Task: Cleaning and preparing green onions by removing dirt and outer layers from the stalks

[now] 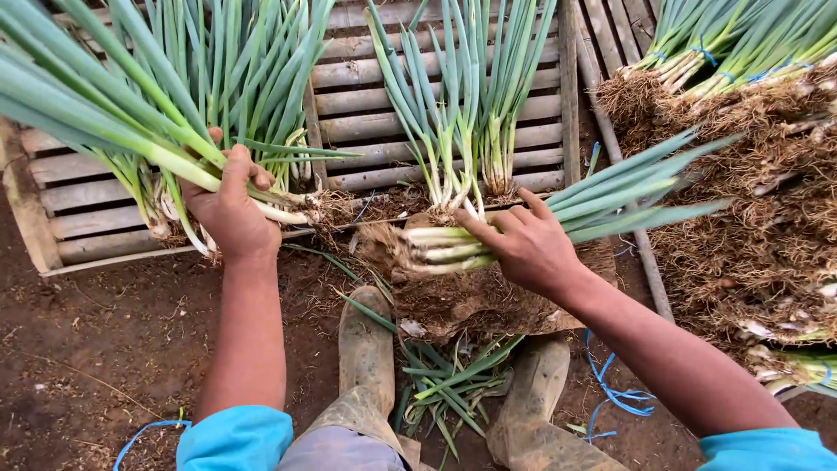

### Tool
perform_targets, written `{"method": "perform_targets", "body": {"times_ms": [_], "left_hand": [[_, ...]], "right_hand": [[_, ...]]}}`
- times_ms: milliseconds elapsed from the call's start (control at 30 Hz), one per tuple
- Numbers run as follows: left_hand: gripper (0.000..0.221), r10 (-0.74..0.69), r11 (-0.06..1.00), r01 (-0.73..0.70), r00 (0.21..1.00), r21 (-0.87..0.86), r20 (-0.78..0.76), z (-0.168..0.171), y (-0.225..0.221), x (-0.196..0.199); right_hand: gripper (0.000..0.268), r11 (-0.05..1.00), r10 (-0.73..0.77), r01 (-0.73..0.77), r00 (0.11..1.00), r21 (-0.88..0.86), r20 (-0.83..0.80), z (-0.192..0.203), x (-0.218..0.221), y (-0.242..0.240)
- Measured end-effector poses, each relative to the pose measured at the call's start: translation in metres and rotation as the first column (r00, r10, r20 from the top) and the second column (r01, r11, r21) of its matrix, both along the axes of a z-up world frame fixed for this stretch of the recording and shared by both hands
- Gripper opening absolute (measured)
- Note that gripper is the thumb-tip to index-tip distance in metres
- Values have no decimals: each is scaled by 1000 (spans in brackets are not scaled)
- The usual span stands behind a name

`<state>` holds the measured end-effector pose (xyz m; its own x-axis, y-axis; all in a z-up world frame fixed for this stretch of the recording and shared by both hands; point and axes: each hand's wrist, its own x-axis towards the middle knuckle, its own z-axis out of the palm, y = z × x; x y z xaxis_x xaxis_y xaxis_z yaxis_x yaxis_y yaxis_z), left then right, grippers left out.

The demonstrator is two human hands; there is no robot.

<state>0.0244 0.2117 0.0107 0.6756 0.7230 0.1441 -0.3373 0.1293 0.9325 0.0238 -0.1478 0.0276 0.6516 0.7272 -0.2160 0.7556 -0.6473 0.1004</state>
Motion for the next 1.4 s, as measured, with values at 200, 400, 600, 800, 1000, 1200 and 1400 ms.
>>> {"method": "perform_targets", "body": {"times_ms": [200,400,600,800,1000,1200,1400], "left_hand": [[30,-76,997,76,997,-3,-16,3,-6,2],[29,-105,994,105,994,10,-4,16,-19,3],[30,-209,977,210,978,40,-15,-7,-21,2],[27,-458,860,489,865,144,-203,5,-44,-6],[22,-754,616,763,499,-196,-426,10,-76,-6],[33,-871,492,743,416,-454,-262,50,-101,-13],[32,-856,515,788,449,-338,-258,75,-117,-19]], "right_hand": [[51,984,22,-23,1000,-178,-4,6,-7,2],[60,998,-63,64,998,23,-27,-12,-6,-10],[45,996,89,-80,898,-39,430,-33,-12,-26],[49,997,60,-73,923,20,380,-51,-17,-38],[40,974,52,-119,945,191,324,-56,-19,-46],[40,942,43,-94,986,322,161,-63,-33,-57],[36,863,82,-101,995,495,61,-59,-34,-57]]}}
